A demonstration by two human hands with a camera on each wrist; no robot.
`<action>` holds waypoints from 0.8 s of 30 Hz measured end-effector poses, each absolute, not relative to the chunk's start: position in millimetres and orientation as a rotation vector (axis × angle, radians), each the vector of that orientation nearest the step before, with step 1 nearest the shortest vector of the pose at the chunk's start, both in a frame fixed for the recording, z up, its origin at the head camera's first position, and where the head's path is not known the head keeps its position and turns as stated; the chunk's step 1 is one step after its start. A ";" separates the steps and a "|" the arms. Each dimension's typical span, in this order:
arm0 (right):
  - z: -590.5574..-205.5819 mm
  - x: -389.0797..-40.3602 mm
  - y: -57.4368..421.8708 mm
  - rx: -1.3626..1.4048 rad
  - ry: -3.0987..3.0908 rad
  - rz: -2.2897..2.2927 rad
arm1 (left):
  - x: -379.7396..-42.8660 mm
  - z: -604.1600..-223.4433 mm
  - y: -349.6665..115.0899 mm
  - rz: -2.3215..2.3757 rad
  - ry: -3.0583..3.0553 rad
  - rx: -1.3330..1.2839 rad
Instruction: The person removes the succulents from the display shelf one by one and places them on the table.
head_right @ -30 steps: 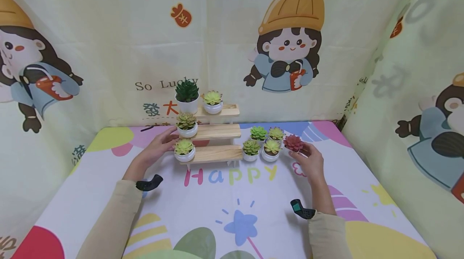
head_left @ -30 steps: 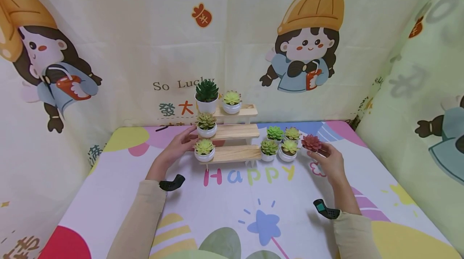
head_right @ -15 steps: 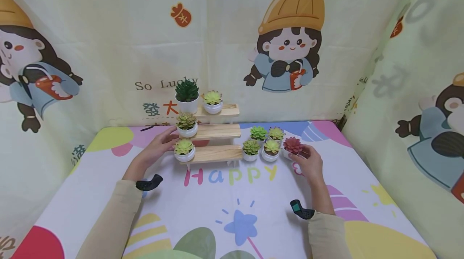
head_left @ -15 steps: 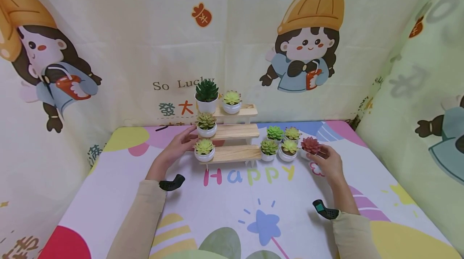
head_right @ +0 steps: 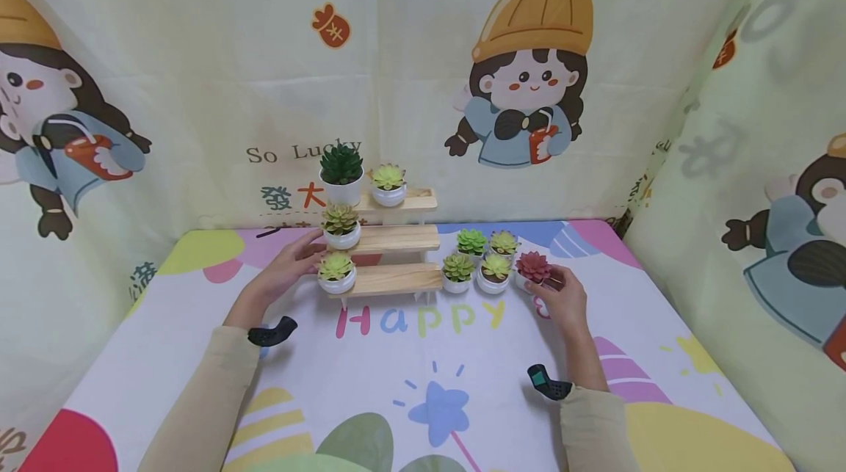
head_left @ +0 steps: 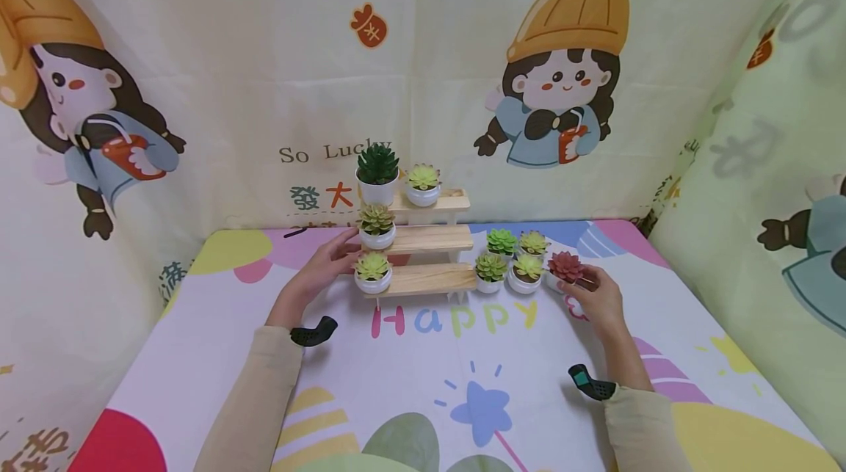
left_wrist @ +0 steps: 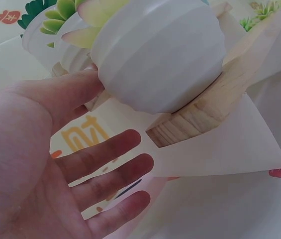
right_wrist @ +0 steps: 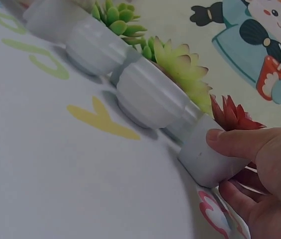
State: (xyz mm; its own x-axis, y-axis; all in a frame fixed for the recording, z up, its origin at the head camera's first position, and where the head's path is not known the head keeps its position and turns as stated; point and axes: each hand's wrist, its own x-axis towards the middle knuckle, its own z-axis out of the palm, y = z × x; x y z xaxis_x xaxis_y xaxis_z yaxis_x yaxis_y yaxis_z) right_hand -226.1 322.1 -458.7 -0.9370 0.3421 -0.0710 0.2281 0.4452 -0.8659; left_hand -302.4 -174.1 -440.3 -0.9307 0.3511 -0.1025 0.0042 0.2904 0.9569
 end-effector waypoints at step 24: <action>-450.7 -222.2 329.5 -0.307 -2.623 1.501 | -301.3 -439.8 -174.6 1.670 2.289 0.351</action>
